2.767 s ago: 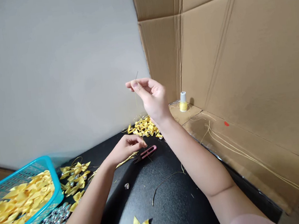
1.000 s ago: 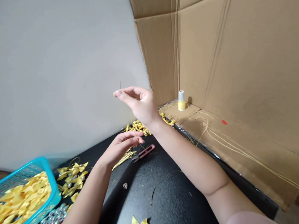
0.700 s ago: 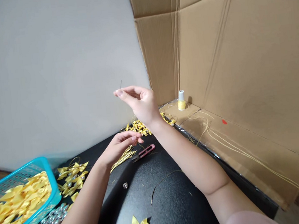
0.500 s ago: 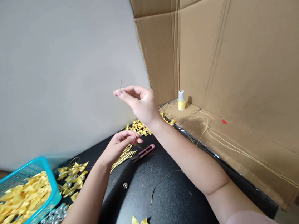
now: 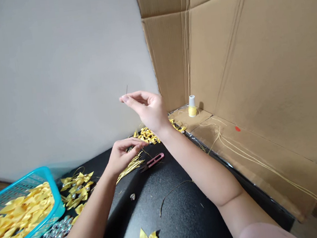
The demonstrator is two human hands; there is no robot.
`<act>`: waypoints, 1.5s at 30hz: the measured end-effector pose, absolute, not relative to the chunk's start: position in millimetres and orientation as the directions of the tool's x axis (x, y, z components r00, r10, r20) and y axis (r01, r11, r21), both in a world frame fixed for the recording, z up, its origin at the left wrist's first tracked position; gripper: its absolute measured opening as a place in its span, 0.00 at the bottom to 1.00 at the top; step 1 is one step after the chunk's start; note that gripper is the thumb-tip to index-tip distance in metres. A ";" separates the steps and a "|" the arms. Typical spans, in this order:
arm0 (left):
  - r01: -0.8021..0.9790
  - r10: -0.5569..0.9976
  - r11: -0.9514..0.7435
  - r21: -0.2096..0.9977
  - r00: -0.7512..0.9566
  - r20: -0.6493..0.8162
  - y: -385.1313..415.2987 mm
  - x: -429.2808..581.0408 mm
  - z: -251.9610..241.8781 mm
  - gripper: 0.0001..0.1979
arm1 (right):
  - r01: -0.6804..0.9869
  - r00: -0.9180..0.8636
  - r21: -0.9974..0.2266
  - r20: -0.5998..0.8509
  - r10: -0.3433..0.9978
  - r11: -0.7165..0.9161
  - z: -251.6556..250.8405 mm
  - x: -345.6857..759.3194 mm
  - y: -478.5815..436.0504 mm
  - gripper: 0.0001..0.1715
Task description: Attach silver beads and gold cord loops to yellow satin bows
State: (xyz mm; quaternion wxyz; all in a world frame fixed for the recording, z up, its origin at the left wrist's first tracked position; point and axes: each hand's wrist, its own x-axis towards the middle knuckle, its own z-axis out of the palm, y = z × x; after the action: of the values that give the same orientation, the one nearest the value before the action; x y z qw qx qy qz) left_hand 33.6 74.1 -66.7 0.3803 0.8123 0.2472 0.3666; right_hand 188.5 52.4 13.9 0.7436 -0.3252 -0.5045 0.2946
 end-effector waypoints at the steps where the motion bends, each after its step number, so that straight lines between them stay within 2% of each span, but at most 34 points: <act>1: 0.134 0.669 -0.616 0.776 0.609 0.426 73.1 33.6 -65.1 0.09 | -0.108 0.319 -0.785 0.553 0.769 0.610 14.0 188.3 52.4 0.07; 10: 0.255 0.595 -0.774 0.580 0.606 0.528 72.0 33.2 -60.6 0.09 | -0.106 0.314 -0.780 0.563 0.765 0.617 13.1 188.9 54.2 0.07; 17: 0.281 0.576 -0.795 0.537 0.627 0.524 73.1 32.8 -58.7 0.09 | -0.079 0.285 -0.733 0.633 0.720 0.676 9.2 190.7 54.2 0.06; 24: 0.243 0.567 -0.786 0.569 0.650 0.506 72.9 32.4 -57.2 0.09 | -0.034 0.289 -0.743 0.633 0.718 0.669 8.2 190.4 54.6 0.09; 35: 0.123 0.471 -0.810 0.573 0.719 0.511 60.4 39.3 -46.2 0.09 | -0.005 0.403 -0.764 0.589 0.700 0.645 6.3 197.2 63.3 0.07; 42: 0.054 0.476 -0.708 0.705 0.773 0.419 53.9 40.7 -40.6 0.09 | 0.031 0.460 -0.778 0.568 0.682 0.627 0.5 202.0 73.2 0.08; 45: 0.051 0.518 -0.598 0.800 0.786 0.337 53.6 40.6 -40.5 0.10 | 0.018 0.486 -0.791 0.541 0.686 0.611 0.9 203.8 73.7 0.08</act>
State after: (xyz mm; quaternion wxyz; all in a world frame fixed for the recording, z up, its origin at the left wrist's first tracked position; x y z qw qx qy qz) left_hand 40.6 53.6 -40.5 0.4158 0.8486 0.1675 0.2809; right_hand 203.8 73.7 0.9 0.7716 -0.3842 -0.4585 0.2163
